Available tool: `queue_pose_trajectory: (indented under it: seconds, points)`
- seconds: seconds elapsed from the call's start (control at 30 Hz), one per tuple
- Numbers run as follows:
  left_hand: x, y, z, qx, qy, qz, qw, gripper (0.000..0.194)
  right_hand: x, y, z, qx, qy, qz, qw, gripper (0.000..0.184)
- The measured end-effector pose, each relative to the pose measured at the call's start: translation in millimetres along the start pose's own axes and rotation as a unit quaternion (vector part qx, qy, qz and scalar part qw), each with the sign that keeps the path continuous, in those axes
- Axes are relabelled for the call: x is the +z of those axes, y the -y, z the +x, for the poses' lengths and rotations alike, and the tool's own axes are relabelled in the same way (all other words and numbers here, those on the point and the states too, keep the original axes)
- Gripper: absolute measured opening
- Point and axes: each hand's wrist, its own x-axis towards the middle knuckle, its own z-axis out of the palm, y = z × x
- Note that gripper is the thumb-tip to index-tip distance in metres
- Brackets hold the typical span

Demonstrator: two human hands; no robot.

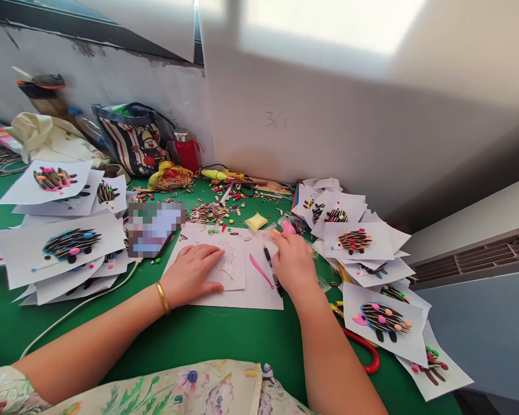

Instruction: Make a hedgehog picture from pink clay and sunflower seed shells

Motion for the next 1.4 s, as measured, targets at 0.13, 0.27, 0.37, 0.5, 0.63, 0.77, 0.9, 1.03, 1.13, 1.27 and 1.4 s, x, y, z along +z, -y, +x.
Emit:
queue_pose_trajectory:
  seconds: [0.13,0.27,0.37,0.5,0.63,0.77,0.9,1.03,1.13,1.27,1.4]
  points:
    - [3.8,1,-1,0.021,0.024,-0.018,0.999,0.077,8,25,-4,-0.158,0.058,0.118,0.979,0.040]
    - [2.5,10,6,0.059,0.078,-0.047,0.994,0.078,15,41,-8,-0.177,0.120,0.124,0.969,0.031]
    - [2.8,16,10,0.078,0.107,-0.058,0.990,0.075,16,44,-10,-0.197,0.138,0.112,0.964,0.029]
    - [5.6,21,11,0.088,0.113,-0.064,0.988,0.072,15,45,-11,-0.224,0.160,0.095,0.957,0.030]
    - [7.8,23,11,0.093,0.110,-0.068,0.987,0.072,15,46,-11,-0.213,0.178,0.071,0.958,0.029]
    - [9.3,25,10,0.101,0.105,-0.077,0.986,0.072,16,46,-10,-0.205,0.182,0.081,0.958,0.030]
    - [10.0,26,8,0.110,0.098,-0.086,0.985,0.072,12,47,-9,-0.202,0.186,0.103,0.956,0.033]
    - [7.7,25,7,0.111,0.078,-0.075,0.988,0.062,9,50,-10,-0.197,0.194,0.096,0.956,0.032]
    - [3.9,24,6,0.099,0.041,-0.070,0.992,0.047,8,51,-11,-0.203,0.196,0.101,0.954,0.031]
    - [0.5,25,4,0.088,0.022,-0.066,0.994,0.034,8,46,-10,-0.196,0.183,0.105,0.958,0.030]
    - [1.1,24,3,0.085,0.021,-0.065,0.994,0.030,10,33,-7,-0.093,0.146,0.030,0.985,0.018]
